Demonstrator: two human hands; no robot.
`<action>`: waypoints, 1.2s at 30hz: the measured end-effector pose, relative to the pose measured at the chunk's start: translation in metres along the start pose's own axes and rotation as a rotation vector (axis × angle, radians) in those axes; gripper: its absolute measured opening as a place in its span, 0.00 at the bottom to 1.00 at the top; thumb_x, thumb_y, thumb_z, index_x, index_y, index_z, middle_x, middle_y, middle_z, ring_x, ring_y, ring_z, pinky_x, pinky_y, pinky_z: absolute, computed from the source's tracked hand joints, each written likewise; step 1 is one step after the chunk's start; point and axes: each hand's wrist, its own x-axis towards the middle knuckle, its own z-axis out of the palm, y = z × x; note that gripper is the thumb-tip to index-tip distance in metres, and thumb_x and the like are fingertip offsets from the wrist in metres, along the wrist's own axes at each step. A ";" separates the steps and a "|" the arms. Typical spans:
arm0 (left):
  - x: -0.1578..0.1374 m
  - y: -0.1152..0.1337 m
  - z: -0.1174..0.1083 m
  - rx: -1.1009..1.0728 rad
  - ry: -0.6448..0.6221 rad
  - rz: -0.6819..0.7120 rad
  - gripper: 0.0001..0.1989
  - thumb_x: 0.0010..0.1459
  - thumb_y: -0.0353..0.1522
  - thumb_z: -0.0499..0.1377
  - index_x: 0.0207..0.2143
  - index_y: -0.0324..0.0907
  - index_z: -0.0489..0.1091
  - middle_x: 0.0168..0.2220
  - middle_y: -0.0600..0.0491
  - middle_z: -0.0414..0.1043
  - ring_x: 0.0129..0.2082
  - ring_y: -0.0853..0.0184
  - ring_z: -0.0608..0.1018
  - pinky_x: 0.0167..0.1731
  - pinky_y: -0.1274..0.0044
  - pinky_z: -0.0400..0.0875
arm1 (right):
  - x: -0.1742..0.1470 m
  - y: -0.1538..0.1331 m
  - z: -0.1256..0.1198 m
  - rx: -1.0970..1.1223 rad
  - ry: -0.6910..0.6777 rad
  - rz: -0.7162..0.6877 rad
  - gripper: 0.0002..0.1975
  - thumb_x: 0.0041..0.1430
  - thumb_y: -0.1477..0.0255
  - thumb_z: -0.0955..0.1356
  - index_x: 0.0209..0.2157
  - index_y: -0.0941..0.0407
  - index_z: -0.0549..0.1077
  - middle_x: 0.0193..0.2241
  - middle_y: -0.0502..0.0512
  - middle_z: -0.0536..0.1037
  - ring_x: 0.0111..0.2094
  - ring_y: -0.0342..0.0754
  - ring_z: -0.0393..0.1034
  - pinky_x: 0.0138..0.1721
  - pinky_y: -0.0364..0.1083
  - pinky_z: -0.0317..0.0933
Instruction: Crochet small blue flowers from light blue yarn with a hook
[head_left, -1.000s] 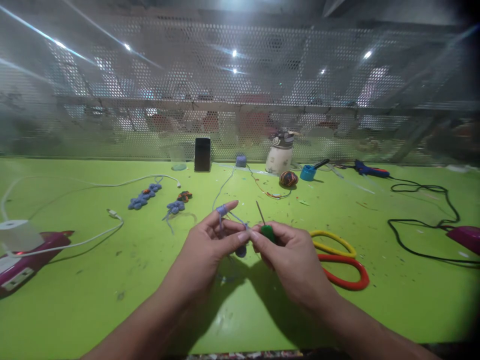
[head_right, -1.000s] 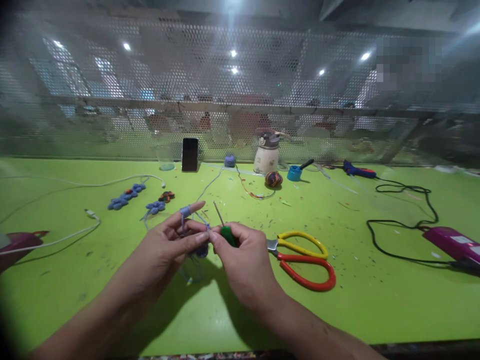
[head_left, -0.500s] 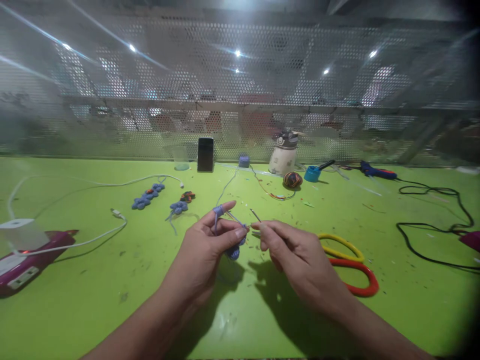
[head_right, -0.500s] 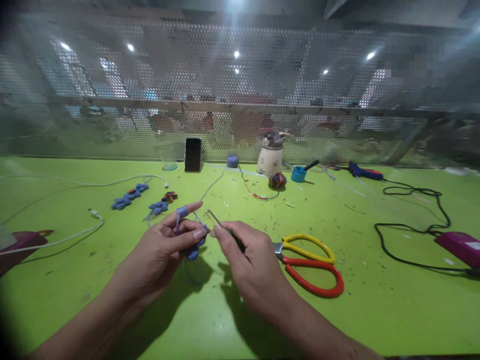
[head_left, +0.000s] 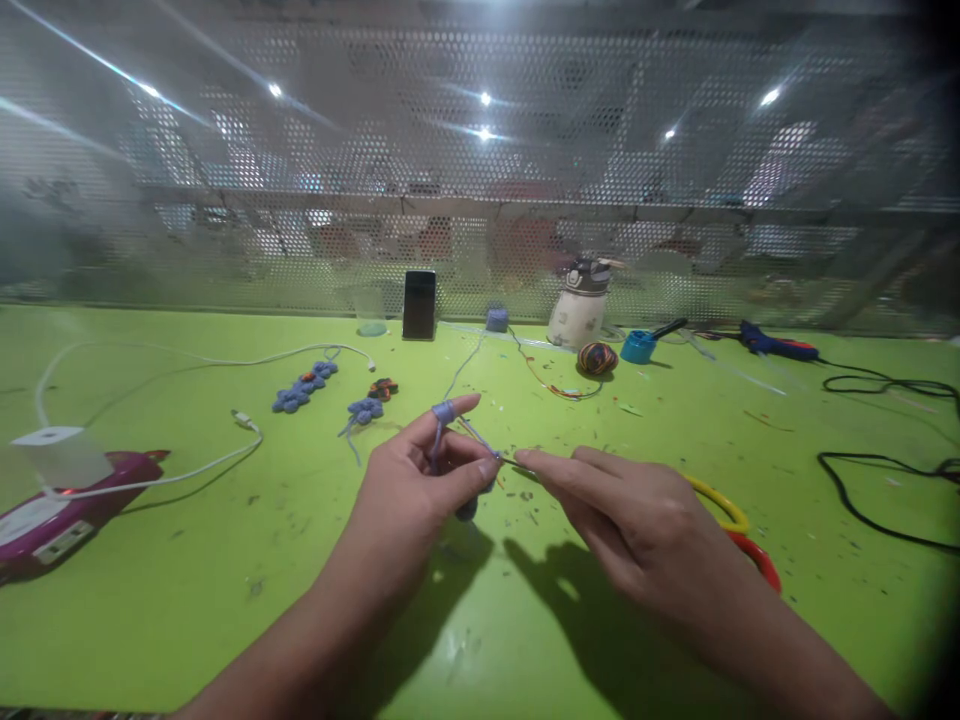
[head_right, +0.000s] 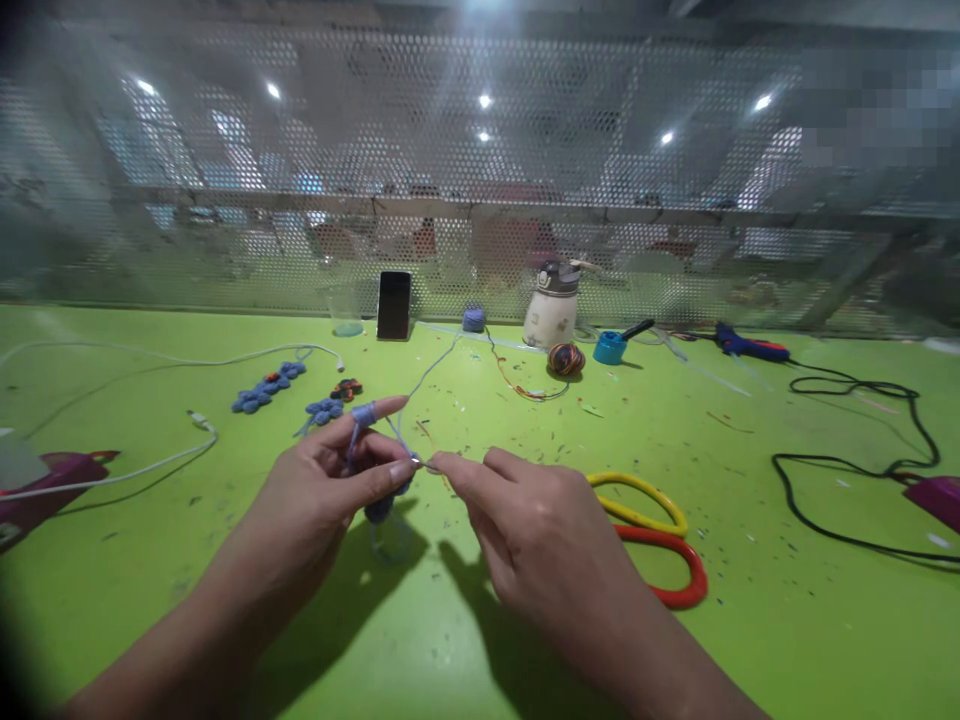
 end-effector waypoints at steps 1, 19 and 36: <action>0.000 0.000 0.000 0.008 -0.007 -0.002 0.35 0.43 0.28 0.72 0.55 0.36 0.68 0.25 0.56 0.75 0.25 0.71 0.71 0.25 0.79 0.64 | 0.000 0.000 0.000 -0.014 0.000 0.000 0.21 0.64 0.82 0.60 0.53 0.57 0.75 0.27 0.56 0.77 0.26 0.47 0.70 0.27 0.44 0.58; -0.001 0.003 0.001 0.052 -0.014 0.004 0.35 0.42 0.25 0.70 0.55 0.35 0.68 0.24 0.56 0.74 0.24 0.71 0.70 0.24 0.79 0.63 | 0.000 -0.001 -0.001 -0.118 -0.011 -0.016 0.22 0.61 0.83 0.60 0.51 0.56 0.76 0.23 0.54 0.73 0.22 0.46 0.68 0.24 0.43 0.52; -0.003 0.005 0.003 0.211 -0.033 0.062 0.32 0.48 0.27 0.68 0.57 0.36 0.68 0.25 0.56 0.73 0.25 0.70 0.70 0.27 0.77 0.64 | -0.001 -0.003 -0.001 -0.132 -0.042 -0.005 0.23 0.60 0.83 0.60 0.52 0.57 0.76 0.23 0.54 0.73 0.21 0.47 0.69 0.23 0.44 0.51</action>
